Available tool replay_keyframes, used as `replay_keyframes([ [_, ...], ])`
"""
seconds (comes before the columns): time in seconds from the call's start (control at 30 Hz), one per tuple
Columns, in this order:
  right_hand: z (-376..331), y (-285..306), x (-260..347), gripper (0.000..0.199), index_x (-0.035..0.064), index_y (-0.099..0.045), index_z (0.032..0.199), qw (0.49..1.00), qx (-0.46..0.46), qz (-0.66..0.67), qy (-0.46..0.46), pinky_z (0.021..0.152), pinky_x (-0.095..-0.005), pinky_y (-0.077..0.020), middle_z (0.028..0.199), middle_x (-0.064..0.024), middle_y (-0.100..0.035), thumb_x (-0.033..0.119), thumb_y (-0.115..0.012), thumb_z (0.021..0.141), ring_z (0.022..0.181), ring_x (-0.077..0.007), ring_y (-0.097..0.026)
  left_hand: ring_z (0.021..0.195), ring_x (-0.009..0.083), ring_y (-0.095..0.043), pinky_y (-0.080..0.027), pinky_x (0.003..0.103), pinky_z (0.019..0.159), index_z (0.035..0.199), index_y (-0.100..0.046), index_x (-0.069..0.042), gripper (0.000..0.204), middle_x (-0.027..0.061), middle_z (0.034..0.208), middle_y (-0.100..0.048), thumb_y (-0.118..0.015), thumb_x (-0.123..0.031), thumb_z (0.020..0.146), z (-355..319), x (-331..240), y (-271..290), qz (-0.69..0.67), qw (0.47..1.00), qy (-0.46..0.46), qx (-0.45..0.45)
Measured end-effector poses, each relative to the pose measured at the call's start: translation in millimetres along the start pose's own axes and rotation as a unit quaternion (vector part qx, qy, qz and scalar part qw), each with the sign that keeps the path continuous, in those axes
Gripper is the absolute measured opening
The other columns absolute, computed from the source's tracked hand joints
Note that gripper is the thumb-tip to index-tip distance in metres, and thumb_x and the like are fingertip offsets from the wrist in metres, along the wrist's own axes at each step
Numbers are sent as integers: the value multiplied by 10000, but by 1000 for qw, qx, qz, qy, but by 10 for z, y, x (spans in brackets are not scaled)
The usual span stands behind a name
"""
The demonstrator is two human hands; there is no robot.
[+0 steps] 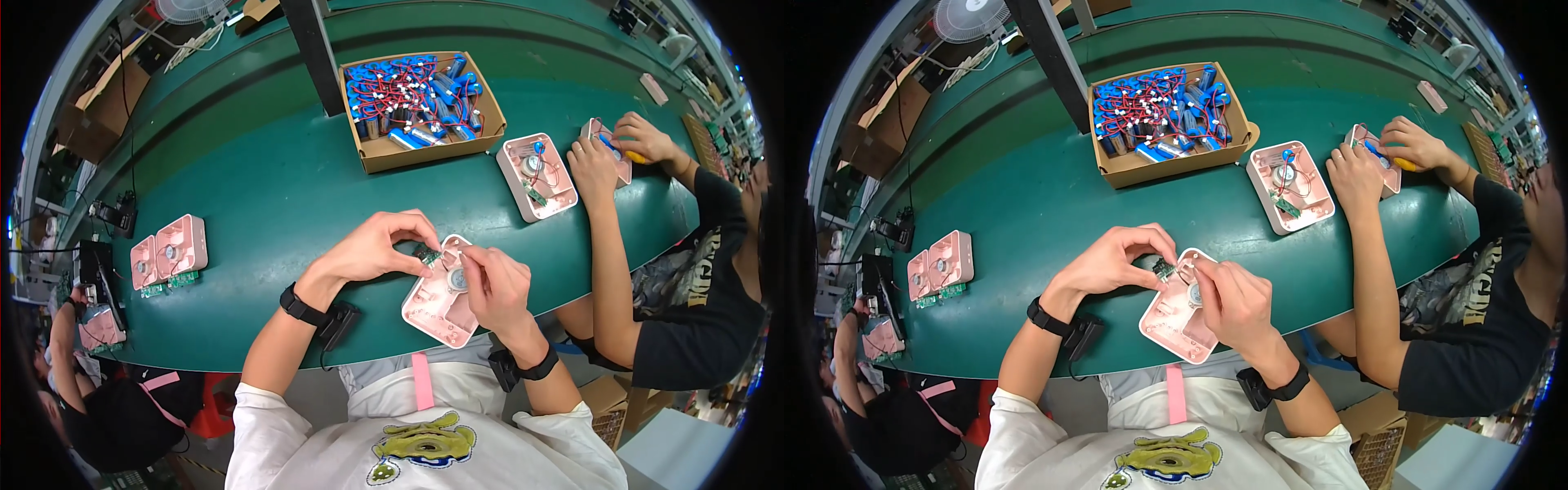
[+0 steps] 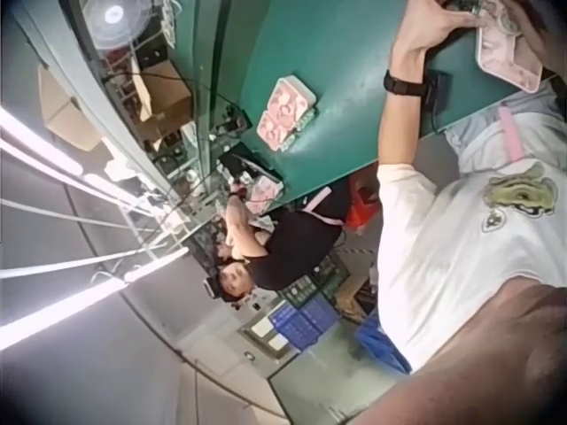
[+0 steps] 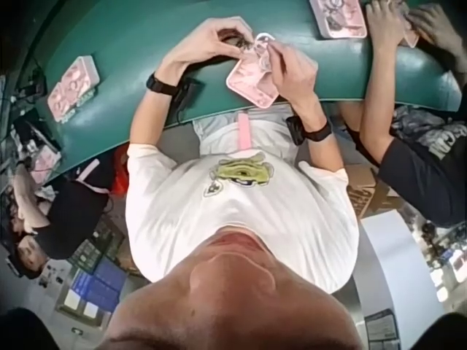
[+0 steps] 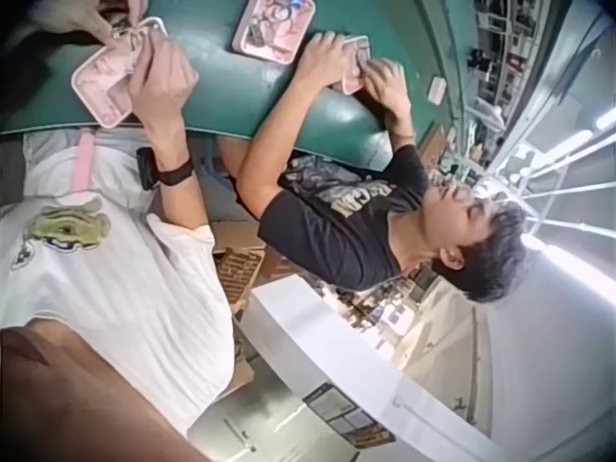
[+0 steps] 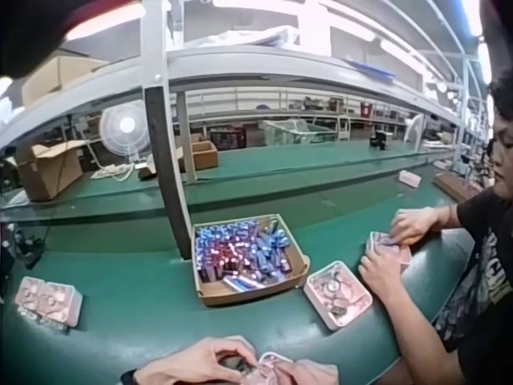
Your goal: Assembling small electronic components into plastic casing trays on a production line.
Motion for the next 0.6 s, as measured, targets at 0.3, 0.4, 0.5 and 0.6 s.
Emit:
replay_keyframes([
  [0.3, 22, 3, 56, 137, -15, -674, 1033, 996, -5, 26, -84, 561, -356, -546, 778, -118, -698, -42, -719, 905, 642, -276, -693, 923, 182, -654, -540, 317, 832, 1068, -728, -2, 237, 52, 1028, -678, -827, -38, 856, -130, -376, -226, 267, 962, -4, -51],
  [0.4, 33, 37, 93, 127, -20, -676, 1032, 988, -16, 59, -139, 572, -338, -551, 775, -110, -688, -36, -722, 914, 641, -253, -696, 875, 183, -661, -550, 322, 775, 1081, -721, 9, 217, 54, 998, -682, -796, -45, 884, -223, -422, -371, 349, 931, -18, -105],
  [0.5, 87, 85, 178, 109, -34, -682, 1029, 983, -6, 74, -171, 585, -297, -551, 775, -90, -667, -28, -728, 930, 629, -200, -697, 855, 185, -681, -563, 320, 739, 1086, -712, 19, 179, 68, 983, -702, -754, -44, 924, -256, -385, -428, 348, 920, 35, -177],
  [0.6, 167, 83, 290, 85, -32, -683, 996, 987, 52, 22, -148, 595, -330, -565, 963, -103, -693, -16, -725, 924, 658, -234, -715, 879, 162, -688, -567, 305, 744, 1089, -703, 31, 177, 74, 998, -713, -752, -39, 934, -290, -293, -428, 271, 936, 66, -213],
])
Point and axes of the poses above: each hand's wrist, its own z-axis towards the middle knuckle, its own y-axis out of the back of the hand, x = y × z, the point moved 3 cm from there along z, towards the middle knuckle
